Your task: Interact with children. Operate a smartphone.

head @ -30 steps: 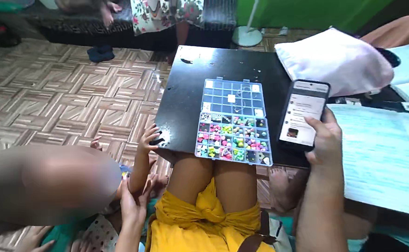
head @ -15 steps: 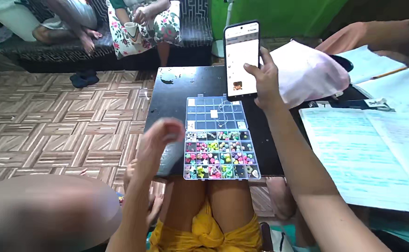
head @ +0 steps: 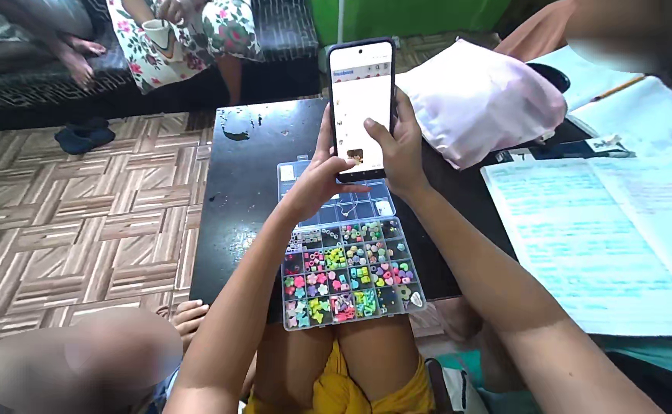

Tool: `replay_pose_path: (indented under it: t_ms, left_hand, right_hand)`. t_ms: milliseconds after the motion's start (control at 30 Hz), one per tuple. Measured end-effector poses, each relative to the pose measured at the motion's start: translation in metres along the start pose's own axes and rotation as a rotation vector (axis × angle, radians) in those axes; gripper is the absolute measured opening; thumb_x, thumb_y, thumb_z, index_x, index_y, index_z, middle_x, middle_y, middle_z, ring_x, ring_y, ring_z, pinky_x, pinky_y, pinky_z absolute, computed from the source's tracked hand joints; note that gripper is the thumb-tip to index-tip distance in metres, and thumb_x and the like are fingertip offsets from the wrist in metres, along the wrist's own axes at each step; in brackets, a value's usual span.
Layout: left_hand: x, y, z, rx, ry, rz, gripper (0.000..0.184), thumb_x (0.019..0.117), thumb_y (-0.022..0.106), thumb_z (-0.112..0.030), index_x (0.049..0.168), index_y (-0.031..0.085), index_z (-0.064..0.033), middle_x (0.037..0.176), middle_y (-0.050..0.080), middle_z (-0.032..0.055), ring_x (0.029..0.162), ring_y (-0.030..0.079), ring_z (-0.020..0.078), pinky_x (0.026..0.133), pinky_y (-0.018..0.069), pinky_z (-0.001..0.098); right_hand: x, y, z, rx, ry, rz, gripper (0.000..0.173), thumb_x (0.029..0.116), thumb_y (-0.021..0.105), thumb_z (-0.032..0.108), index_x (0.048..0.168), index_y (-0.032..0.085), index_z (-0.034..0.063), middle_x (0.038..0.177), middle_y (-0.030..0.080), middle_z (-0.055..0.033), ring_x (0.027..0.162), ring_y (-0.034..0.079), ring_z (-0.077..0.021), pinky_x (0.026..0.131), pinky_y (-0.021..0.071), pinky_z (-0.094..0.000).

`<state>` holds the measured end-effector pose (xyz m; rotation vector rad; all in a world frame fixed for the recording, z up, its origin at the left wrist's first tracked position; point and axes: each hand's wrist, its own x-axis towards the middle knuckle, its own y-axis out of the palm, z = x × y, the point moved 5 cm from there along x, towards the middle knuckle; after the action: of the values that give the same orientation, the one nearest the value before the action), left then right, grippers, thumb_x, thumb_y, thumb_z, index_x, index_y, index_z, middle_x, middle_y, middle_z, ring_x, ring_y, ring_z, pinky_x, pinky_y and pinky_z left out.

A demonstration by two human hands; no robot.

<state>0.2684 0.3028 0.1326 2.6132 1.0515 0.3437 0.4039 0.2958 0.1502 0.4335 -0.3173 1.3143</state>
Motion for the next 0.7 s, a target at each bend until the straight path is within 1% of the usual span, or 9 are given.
replay_pose_path:
  t_ms: [100,200,267,367,433,533,600,667,700]
  left_hand:
    - [-0.002,0.0,0.0,-0.064,0.057,-0.009,0.097,0.0917,0.042,0.003,0.159,-0.012,-0.0415,0.145,0.047,0.012,0.114,0.067,0.0285,0.083,0.0634,0.0495]
    - [-0.003,0.0,-0.003,-0.084,0.086,0.01,0.098,0.0897,0.04,0.004,0.159,-0.013,-0.0401,0.147,0.046,0.0128,0.116,0.066,0.0303,0.085,0.0625,0.052]
    - [-0.003,-0.003,-0.004,-0.089,0.106,0.003,0.094,0.09,0.038,0.004,0.16,-0.008,-0.038,0.145,0.048,0.0123,0.115,0.067,0.0296,0.085,0.0622,0.0519]
    - [-0.004,-0.009,-0.006,-0.082,0.151,-0.004,0.091,0.0912,0.036,0.004,0.161,-0.008,-0.0362,0.143,0.051,0.0129,0.115,0.067,0.0304,0.084,0.0621,0.0532]
    - [-0.004,-0.011,-0.007,-0.07,0.161,-0.024,0.089,0.0912,0.036,0.002,0.161,-0.005,-0.0355,0.139,0.055,0.0131,0.112,0.069,0.0307,0.082,0.0626,0.0535]
    - [-0.004,-0.014,-0.009,-0.056,0.163,-0.03,0.089,0.0899,0.036,0.002,0.161,-0.005,-0.0346,0.14,0.054,0.0135,0.112,0.068,0.03,0.082,0.0626,0.0528]
    - [-0.004,-0.015,-0.011,-0.042,0.168,-0.022,0.09,0.0898,0.036,0.002,0.162,-0.006,-0.0327,0.141,0.054,0.0133,0.111,0.069,0.0292,0.082,0.0631,0.0513]
    - [-0.004,-0.016,-0.013,-0.03,0.162,-0.028,0.09,0.0892,0.036,0.001,0.161,-0.005,-0.0321,0.14,0.055,0.0123,0.109,0.07,0.028,0.08,0.0636,0.0491]
    - [-0.004,-0.016,-0.013,-0.031,0.155,-0.032,0.089,0.0894,0.036,0.001,0.162,-0.004,-0.0322,0.139,0.055,0.0126,0.11,0.069,0.0286,0.081,0.0635,0.0494]
  right_hand:
    - [-0.002,0.003,0.002,0.024,0.026,0.046,0.057,0.1002,0.053,0.002,0.152,0.028,-0.0014,0.128,0.059,-0.0085,0.111,0.066,-0.0087,0.095,0.0576,-0.0273]
    - [-0.002,0.004,0.004,0.049,0.042,0.131,0.061,0.1003,0.052,0.005,0.154,0.024,0.0,0.131,0.058,-0.0072,0.112,0.065,-0.0089,0.097,0.0576,-0.0285]
    - [-0.002,0.005,0.006,0.058,0.056,0.203,0.068,0.0999,0.052,0.005,0.158,0.016,0.0007,0.139,0.053,-0.0088,0.119,0.063,-0.0102,0.101,0.0553,-0.0292]
    - [-0.002,0.006,0.006,0.066,0.081,0.325,0.081,0.0982,0.055,0.005,0.161,0.003,0.004,0.147,0.047,-0.0088,0.126,0.059,-0.0108,0.105,0.0529,-0.0293]
    - [-0.002,0.007,0.005,0.08,0.097,0.392,0.087,0.0959,0.056,0.003,0.161,-0.002,0.0066,0.146,0.048,-0.0072,0.124,0.06,-0.0108,0.104,0.0543,-0.0298]
    - [-0.003,0.007,0.001,0.132,0.142,0.45,0.096,0.09,0.06,-0.003,0.16,-0.004,0.0105,0.142,0.051,-0.0066,0.122,0.063,-0.0134,0.103,0.056,-0.0329]
    - [-0.003,0.006,0.0,0.148,0.175,0.493,0.102,0.0877,0.063,-0.005,0.159,-0.008,0.0134,0.142,0.051,-0.006,0.122,0.063,-0.0144,0.102,0.0566,-0.0342]
    - [-0.004,0.006,0.0,0.16,0.2,0.53,0.108,0.0854,0.065,-0.006,0.159,-0.01,0.0165,0.142,0.052,-0.0046,0.122,0.063,-0.0148,0.101,0.0573,-0.0342]
    - [-0.004,0.005,0.001,0.165,0.2,0.54,0.11,0.0844,0.066,-0.008,0.159,-0.012,0.0164,0.143,0.051,-0.0051,0.123,0.063,-0.0153,0.101,0.0571,-0.0344]
